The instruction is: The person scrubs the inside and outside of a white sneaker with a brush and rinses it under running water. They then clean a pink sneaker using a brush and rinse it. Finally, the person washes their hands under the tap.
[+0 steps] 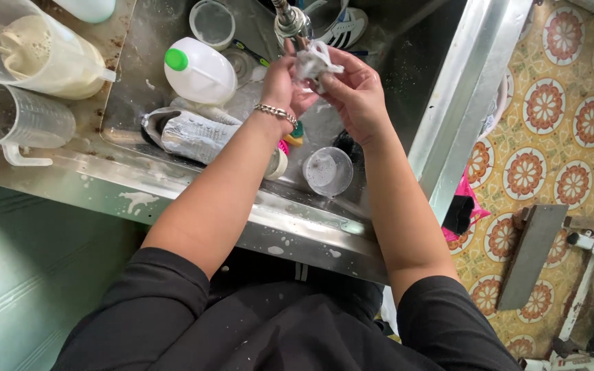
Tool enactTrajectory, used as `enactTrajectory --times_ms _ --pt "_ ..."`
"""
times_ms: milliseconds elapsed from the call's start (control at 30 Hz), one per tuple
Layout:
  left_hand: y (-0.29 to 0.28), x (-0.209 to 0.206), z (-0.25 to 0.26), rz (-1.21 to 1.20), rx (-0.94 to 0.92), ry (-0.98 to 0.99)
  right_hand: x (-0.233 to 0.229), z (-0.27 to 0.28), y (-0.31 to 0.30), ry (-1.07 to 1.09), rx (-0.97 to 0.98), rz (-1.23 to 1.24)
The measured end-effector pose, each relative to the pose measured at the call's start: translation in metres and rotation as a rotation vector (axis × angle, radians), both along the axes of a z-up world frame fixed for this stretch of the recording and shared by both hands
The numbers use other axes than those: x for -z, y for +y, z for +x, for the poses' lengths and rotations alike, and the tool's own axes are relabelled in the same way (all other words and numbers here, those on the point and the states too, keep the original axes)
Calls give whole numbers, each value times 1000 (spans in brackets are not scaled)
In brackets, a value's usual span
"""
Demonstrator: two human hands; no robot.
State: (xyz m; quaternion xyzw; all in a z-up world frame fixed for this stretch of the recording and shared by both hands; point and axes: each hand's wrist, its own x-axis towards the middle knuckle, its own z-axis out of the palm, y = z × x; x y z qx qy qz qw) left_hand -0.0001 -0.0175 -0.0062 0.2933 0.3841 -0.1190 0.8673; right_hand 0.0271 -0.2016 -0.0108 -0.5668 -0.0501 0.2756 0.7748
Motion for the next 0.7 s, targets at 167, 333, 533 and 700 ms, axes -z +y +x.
enactTrajectory --times_ms 167,333,533,700 --pt "1 41 15 -99 -187 -68 15 8 0 -529 -93 -417" --pt "2 56 26 -78 -285 49 42 18 13 -313 253 -380" --pt "1 80 33 111 -184 32 83 27 59 447 166 169" --pt "7 113 31 1513 357 -284 177 35 94 437 269 427"
